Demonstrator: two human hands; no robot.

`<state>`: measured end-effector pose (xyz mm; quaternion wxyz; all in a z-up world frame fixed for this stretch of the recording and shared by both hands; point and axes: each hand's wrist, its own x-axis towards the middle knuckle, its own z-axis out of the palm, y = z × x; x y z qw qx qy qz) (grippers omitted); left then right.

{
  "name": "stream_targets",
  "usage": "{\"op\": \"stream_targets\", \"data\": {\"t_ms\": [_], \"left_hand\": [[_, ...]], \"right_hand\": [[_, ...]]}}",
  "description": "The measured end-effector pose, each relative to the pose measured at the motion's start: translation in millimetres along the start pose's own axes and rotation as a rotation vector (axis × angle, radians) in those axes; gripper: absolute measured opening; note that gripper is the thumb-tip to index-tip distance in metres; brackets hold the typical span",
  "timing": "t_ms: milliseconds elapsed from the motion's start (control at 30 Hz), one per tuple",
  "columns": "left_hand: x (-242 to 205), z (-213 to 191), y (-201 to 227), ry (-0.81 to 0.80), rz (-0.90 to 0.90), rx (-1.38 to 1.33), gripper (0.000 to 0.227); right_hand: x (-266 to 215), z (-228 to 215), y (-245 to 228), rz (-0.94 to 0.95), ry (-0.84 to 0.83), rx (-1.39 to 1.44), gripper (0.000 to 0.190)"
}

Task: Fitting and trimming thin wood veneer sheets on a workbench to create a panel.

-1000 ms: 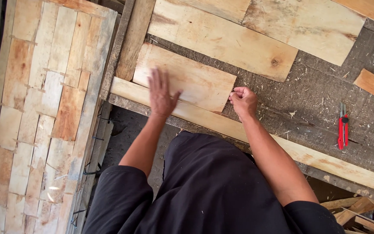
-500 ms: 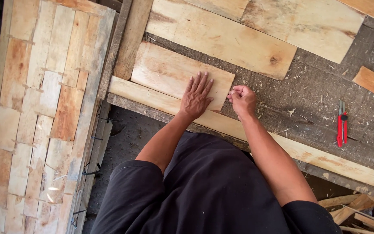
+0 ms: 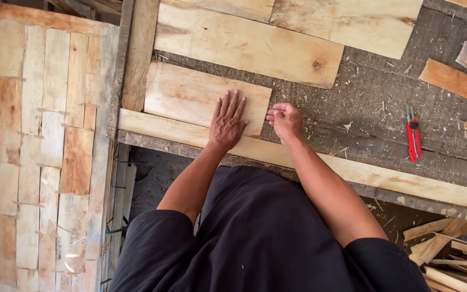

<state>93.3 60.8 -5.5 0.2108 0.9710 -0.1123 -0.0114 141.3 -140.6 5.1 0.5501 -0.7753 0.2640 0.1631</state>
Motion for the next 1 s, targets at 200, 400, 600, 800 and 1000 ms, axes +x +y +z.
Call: {"op": "stream_targets", "data": {"t_ms": [200,400,600,800,1000], "left_hand": [[3,2,0,-0.014,0.005,0.009,0.074],[1,2,0,0.033,0.02,-0.024,0.074],[0,1,2,0.07,0.024,-0.043,0.078],[-2,2,4,0.088,0.031,-0.03,0.082],[-1,-7,17,0.084,0.028,-0.017,0.095]], "right_hand": [[-2,-4,-2,-0.011,-0.023,-0.01,0.019],[0,-3,-2,-0.034,-0.063,-0.044,0.024],[-3,5,-15,0.036,-0.016,-0.092,0.032],[-18,3,-36,0.114,-0.019,-0.148,0.019],[14,-3,21,-0.155,-0.073,-0.068,0.01]]}}
